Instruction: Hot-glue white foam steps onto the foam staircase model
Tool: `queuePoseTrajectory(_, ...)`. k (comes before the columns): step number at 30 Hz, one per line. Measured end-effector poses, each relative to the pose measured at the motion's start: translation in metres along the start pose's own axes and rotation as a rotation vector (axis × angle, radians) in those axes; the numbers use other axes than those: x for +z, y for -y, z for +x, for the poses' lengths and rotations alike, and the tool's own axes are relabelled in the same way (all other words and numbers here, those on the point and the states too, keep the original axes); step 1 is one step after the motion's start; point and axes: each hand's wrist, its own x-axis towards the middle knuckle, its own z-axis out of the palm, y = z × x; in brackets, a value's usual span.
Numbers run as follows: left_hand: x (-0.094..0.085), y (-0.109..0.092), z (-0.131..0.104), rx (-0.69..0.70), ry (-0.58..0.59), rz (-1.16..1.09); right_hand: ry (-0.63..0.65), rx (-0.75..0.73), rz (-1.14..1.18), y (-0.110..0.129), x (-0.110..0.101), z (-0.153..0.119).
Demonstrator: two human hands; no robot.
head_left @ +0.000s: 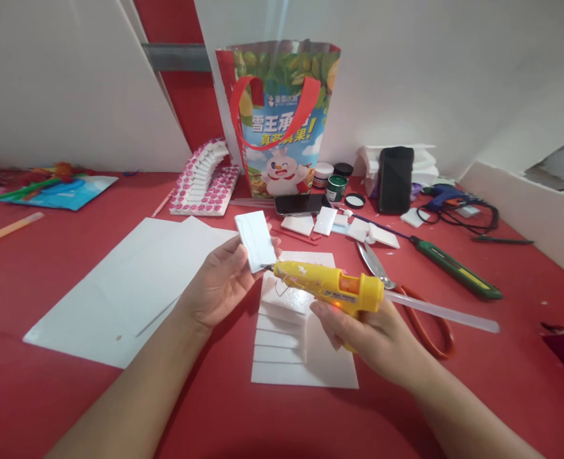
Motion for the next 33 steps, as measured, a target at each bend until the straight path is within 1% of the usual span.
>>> queuePoseTrajectory(5, 0.000, 0.000, 0.001, 0.018, 0.007, 0.004, 0.009, -0.005, 0.006, -0.001, -0.001, 0.000)
queuePoseTrajectory(10, -0.001, 0.000, 0.002, 0.026, -0.045, -0.045, 0.013, -0.002, 0.005, 0.001, 0.000, 0.000)
queuePoseTrajectory(15, -0.001, 0.000, 0.003, 0.016, -0.040, -0.054, 0.030, 0.057, 0.211, -0.001, -0.003, -0.002)
queuePoseTrajectory(20, -0.003, 0.002, 0.003, 0.011, -0.037, -0.029, -0.016, 0.062, 0.330, -0.008, -0.008, -0.001)
queuePoseTrajectory(24, -0.005, 0.004, 0.003, 0.006, -0.053, -0.013, -0.052, 0.055, 0.407, -0.006, -0.009, 0.002)
queuePoseTrajectory(26, -0.006, 0.004, 0.003, -0.008, -0.044, 0.000, -0.112, 0.062, 0.371, -0.002, -0.012, 0.004)
queuePoseTrajectory(28, -0.007, 0.004, 0.002, -0.024, -0.035, 0.002, -0.227, 0.079, 0.283, 0.003, -0.019, 0.006)
queuePoseTrajectory(31, -0.008, 0.003, 0.001, -0.034, -0.052, 0.012, -0.420, 0.124, 0.107, 0.009, -0.038, 0.005)
queuePoseTrajectory(33, -0.009, 0.002, 0.000, -0.040, -0.057, 0.025, -0.547, 0.186, -0.006, 0.010, -0.055, 0.000)
